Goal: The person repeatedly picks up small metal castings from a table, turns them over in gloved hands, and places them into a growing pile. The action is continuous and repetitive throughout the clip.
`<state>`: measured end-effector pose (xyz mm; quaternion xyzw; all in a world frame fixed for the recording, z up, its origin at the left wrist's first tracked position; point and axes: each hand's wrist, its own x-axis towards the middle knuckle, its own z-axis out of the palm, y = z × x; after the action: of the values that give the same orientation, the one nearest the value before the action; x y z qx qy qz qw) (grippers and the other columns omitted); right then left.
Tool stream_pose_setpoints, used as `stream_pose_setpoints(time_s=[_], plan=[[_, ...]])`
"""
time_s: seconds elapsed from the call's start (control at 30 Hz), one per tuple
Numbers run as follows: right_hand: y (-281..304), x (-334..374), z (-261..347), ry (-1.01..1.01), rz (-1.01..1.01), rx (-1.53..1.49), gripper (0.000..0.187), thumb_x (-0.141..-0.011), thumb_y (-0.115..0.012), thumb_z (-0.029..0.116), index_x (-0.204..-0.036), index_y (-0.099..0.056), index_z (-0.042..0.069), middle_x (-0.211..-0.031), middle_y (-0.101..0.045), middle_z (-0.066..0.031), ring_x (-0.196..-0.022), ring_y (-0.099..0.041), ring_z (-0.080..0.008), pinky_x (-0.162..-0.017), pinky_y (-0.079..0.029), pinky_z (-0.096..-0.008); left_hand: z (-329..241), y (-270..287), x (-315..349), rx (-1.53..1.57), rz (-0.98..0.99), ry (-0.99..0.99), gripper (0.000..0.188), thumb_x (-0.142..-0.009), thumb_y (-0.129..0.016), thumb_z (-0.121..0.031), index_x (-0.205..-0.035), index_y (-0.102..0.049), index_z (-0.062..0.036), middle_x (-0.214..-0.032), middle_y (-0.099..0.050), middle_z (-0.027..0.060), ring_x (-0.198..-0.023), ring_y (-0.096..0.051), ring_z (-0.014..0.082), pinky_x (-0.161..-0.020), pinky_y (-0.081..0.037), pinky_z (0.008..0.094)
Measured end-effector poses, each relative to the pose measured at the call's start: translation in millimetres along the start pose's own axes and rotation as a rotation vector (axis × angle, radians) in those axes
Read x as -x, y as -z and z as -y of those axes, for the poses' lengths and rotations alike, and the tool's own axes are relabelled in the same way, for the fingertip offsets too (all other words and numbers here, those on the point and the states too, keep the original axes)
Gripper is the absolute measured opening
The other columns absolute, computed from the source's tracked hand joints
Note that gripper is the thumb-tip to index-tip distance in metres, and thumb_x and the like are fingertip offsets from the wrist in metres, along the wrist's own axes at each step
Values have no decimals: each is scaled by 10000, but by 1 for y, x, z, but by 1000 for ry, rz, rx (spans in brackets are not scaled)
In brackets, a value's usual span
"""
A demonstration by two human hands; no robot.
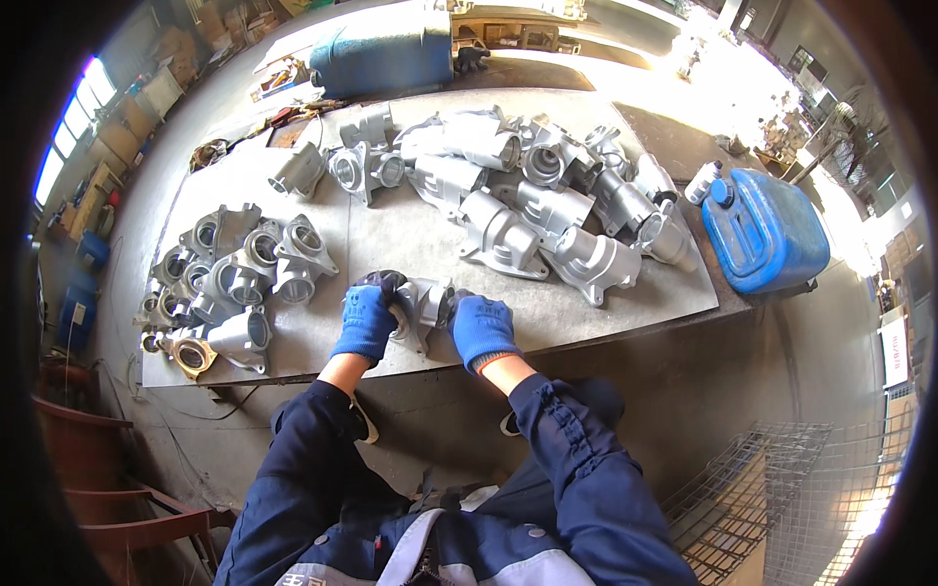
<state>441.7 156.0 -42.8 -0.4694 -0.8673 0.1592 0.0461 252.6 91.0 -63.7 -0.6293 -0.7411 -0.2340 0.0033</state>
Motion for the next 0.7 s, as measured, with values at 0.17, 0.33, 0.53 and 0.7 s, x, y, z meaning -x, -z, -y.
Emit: stream_pose_setpoints(time_s=[0.17, 0.33, 0.53, 0.7], plan=[[-30, 27, 1, -10, 13, -36, 202, -875, -522, 200, -876, -697, 100, -835, -699, -166, -797, -686, -356, -739, -533, -460, -6, 8, -4, 59, 20, 18, 324, -646, -681, -39, -961, -687, -120, -926, -675, 157, -885, -640, 372, -771, -521, 418], [-25, 30, -17, -45, 95, -508, 162, -887, -608, 221, -925, -677, 80, -786, -678, -116, -684, -658, -254, -634, -528, -383, -15, 35, -19, 29, 211, 66, 358, -641, -669, -21, -991, -688, -93, -924, -680, 174, -898, -647, 385, -777, -528, 420], [6, 32, 17, -200, 518, -1306, 201, -900, -673, 254, -960, -655, 62, -706, -595, -28, -565, -562, -122, -504, -466, -282, 0, 53, -30, -5, 304, 94, 488, -678, -681, -75, -1164, -654, -110, -1048, -677, 188, -986, -649, 352, -863, -517, 418], [21, -2, 11, -353, 542, -1332, 265, -881, -675, 269, -902, -646, 7, -673, -610, -90, -556, -601, -211, -497, -487, -328, 12, 66, -26, 475, 351, -40, 494, -757, -746, -248, -1202, -617, -79, -1076, -677, 162, -973, -663, 327, -842, -520, 383]])
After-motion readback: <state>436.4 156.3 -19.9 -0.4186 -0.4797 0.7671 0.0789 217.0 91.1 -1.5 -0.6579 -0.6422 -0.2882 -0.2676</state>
